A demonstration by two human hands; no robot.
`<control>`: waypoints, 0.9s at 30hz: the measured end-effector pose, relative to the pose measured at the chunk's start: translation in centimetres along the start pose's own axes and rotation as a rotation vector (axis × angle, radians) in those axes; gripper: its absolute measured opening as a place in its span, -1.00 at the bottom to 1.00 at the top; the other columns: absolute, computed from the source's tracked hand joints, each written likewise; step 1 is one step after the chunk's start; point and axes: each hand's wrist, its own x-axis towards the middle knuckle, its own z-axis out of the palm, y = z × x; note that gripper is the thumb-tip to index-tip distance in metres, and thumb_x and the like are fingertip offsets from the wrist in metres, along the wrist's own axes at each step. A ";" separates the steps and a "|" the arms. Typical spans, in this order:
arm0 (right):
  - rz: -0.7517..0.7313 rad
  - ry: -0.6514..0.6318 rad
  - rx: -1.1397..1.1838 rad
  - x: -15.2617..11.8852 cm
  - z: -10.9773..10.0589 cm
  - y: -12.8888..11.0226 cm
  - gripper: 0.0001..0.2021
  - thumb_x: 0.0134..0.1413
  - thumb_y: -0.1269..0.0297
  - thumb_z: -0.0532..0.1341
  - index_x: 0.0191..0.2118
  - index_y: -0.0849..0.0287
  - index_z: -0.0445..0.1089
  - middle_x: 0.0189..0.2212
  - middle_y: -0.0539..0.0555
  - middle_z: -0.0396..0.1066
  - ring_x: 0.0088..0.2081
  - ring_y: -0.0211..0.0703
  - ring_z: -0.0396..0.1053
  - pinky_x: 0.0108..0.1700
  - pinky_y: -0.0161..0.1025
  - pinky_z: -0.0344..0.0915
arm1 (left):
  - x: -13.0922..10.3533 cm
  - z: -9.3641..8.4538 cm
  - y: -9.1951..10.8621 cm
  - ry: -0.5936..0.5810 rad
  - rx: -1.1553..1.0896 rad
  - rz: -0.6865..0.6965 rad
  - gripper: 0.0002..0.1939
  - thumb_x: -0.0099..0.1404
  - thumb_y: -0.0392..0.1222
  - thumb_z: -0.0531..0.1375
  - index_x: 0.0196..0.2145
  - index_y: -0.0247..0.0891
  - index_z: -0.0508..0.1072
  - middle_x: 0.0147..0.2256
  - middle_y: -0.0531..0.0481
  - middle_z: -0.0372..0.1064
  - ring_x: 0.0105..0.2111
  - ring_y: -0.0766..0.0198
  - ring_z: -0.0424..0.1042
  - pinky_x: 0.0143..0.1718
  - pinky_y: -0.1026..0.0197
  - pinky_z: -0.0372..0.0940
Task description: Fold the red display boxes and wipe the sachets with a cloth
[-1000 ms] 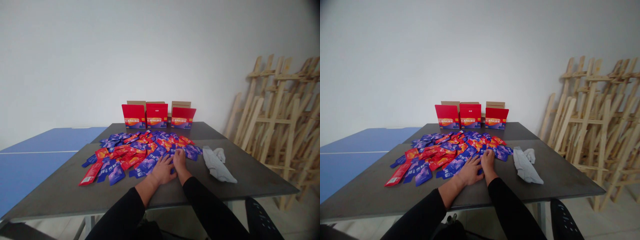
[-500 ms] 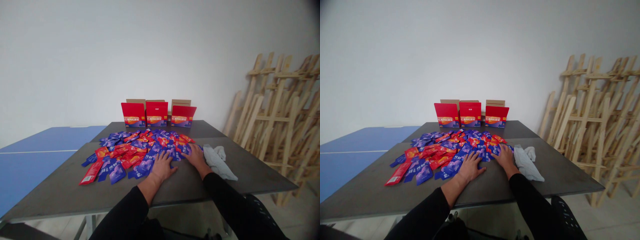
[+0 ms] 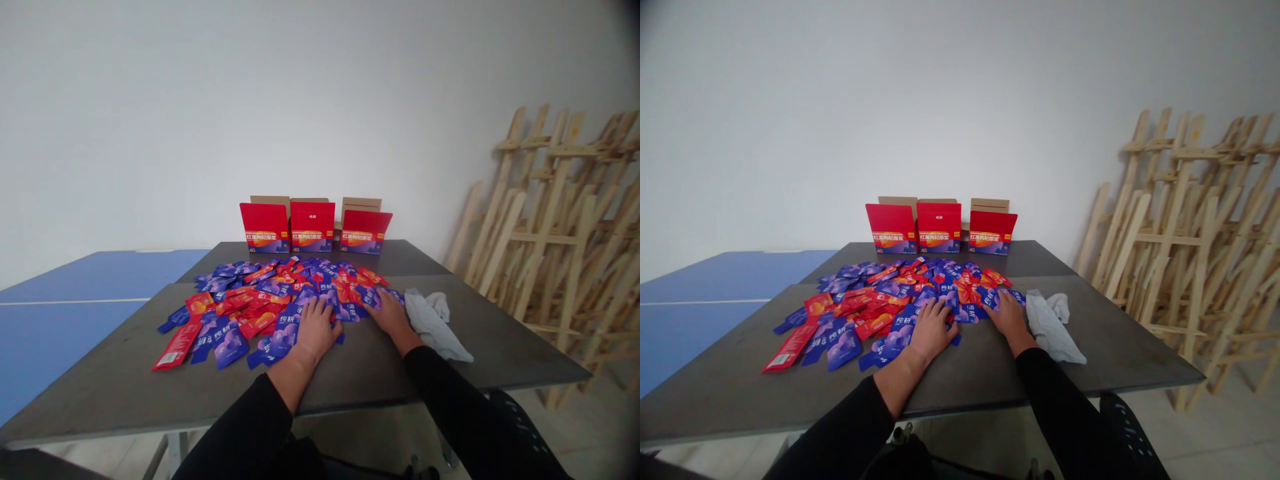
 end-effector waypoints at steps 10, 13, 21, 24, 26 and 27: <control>0.117 0.197 0.178 -0.2 -0.8 -0.8 -0.33 0.06 -0.12 0.16 0.13 0.34 0.28 -0.11 0.30 0.35 -0.07 0.03 0.32 0.03 -0.06 0.23 | -0.2 -1.1 1.5 -0.118 -0.348 0.337 -0.69 0.33 -0.27 -0.01 -0.10 -0.23 0.47 -0.13 -0.16 0.45 -0.04 0.12 0.39 0.08 0.02 0.23; 0.066 0.217 0.262 -0.8 -0.7 -2.2 -0.31 0.06 -0.14 0.15 0.13 0.34 0.27 -0.07 0.30 0.33 -0.05 0.03 0.30 0.07 -0.04 0.22 | -0.8 -1.3 2.0 -0.268 -0.532 0.412 -0.72 0.31 -0.28 0.01 -0.12 -0.22 0.46 -0.20 -0.12 0.44 -0.16 0.19 0.41 -0.04 0.12 0.30; 0.090 0.142 0.633 -2.3 -1.5 -7.0 -0.34 0.07 -0.17 0.11 0.13 0.25 0.27 0.02 0.26 0.35 0.03 0.03 0.33 0.08 -0.04 0.27 | -0.5 -0.5 2.9 -0.302 -1.354 -0.011 -0.60 0.29 0.06 0.18 -0.04 -0.24 0.36 -0.10 -0.16 0.40 -0.08 0.16 0.40 -0.01 0.09 0.29; 0.098 0.087 0.671 -3.0 -1.4 -8.9 -0.35 0.04 -0.15 0.15 0.12 0.24 0.28 0.03 0.27 0.34 0.05 0.05 0.33 0.09 -0.03 0.28 | -0.1 -0.5 3.1 -0.305 -1.649 -0.275 -0.41 0.23 0.14 0.23 0.13 -0.09 0.21 0.12 -0.14 0.25 0.09 0.12 0.31 0.04 0.04 0.29; 0.123 0.090 0.612 -3.4 -0.8 -10.1 -0.36 0.03 -0.11 0.18 0.13 0.25 0.28 0.04 0.31 0.31 0.07 0.09 0.30 0.10 0.00 0.27 | 0.2 -0.7 3.1 -0.382 -1.740 -0.384 -0.38 0.26 0.19 0.18 0.20 0.02 0.13 0.18 -0.11 0.19 0.13 0.10 0.29 -0.02 0.02 0.34; 0.152 0.096 0.578 -3.7 -0.3 -10.6 -0.37 0.05 -0.09 0.17 0.14 0.26 0.28 0.05 0.33 0.30 0.08 0.12 0.29 0.11 0.03 0.26 | 0.3 -0.8 3.1 -0.420 -1.765 -0.415 -0.38 0.27 0.20 0.15 0.21 0.03 0.12 0.17 -0.12 0.19 0.13 0.09 0.30 -0.05 0.01 0.36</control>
